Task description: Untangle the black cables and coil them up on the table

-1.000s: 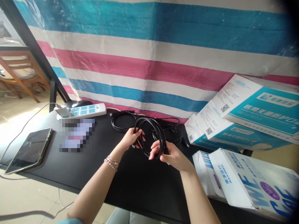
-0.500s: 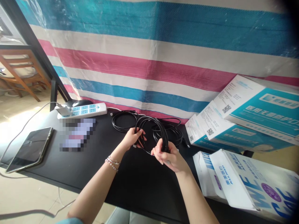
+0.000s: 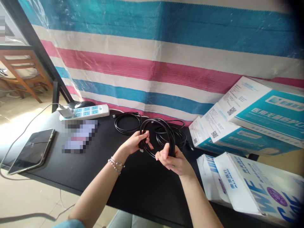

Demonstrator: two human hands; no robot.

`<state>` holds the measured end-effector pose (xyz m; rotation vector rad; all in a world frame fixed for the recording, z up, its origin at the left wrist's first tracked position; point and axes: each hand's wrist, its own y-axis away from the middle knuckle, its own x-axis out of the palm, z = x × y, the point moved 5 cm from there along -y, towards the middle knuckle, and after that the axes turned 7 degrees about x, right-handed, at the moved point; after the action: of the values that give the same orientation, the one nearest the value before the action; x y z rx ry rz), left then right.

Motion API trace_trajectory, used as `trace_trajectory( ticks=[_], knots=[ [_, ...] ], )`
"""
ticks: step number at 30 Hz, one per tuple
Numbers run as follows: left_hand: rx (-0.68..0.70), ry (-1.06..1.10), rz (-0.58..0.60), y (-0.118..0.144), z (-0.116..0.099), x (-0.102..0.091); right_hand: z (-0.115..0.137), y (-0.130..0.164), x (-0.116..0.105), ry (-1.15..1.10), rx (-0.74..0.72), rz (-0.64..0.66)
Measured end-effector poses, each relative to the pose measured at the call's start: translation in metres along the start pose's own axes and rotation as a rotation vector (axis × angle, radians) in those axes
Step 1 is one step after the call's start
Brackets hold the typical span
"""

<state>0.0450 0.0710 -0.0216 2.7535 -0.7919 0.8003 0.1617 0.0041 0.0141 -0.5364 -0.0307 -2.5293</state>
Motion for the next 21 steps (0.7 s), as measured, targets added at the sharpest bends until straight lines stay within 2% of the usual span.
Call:
trace_trajectory(
  ticks=[6,11,15,21],
  knots=[
    [0.081,0.049,-0.136,-0.002,-0.003,0.000,0.004,-0.001,-0.002,0.163,0.012,-0.064],
    [0.174,-0.044,-0.283,-0.002,-0.008,-0.011,0.006,-0.001,-0.010,0.265,0.018,-0.162],
    [0.286,-0.216,-0.394,-0.001,-0.015,-0.018,0.008,-0.001,-0.023,0.402,-0.011,-0.353],
    [0.367,-0.427,-0.474,-0.001,-0.019,-0.027,0.008,-0.002,-0.034,0.683,-0.041,-0.580]
  ],
)
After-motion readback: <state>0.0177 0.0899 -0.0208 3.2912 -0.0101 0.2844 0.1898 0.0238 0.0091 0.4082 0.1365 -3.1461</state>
